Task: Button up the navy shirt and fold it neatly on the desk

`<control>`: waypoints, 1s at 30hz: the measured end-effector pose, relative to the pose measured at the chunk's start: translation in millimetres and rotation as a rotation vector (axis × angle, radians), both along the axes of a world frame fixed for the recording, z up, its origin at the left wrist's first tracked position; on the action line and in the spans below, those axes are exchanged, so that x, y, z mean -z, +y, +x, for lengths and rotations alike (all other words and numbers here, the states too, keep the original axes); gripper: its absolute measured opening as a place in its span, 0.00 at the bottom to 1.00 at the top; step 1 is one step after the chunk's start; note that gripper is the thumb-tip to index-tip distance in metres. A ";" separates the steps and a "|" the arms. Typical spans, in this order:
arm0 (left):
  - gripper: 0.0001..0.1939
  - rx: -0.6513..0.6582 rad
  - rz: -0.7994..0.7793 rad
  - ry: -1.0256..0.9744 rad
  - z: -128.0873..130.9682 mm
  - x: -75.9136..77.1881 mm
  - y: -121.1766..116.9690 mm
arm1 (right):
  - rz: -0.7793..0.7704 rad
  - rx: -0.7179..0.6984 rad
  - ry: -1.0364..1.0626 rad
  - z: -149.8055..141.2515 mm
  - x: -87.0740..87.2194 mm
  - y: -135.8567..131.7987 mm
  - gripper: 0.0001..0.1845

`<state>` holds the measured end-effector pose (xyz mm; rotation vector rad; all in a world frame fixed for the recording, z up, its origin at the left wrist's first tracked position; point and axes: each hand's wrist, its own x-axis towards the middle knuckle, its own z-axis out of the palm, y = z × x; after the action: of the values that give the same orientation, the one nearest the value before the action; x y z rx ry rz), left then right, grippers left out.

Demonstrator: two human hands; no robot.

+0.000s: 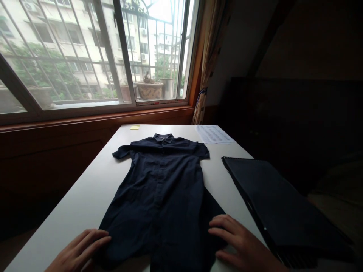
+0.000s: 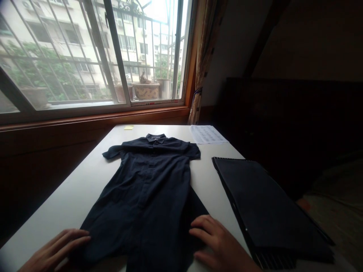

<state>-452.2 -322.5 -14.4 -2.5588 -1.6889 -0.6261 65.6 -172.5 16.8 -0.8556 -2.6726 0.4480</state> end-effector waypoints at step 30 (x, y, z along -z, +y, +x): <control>0.17 -0.345 0.107 -0.386 48.2 -83.8 13.6 | 0.308 0.452 0.403 -19.7 -84.5 4.6 0.11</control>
<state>-404.0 -308.9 69.5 -2.0956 -2.0718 -1.1979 45.9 -168.0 101.3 -1.0945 -2.0314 0.0811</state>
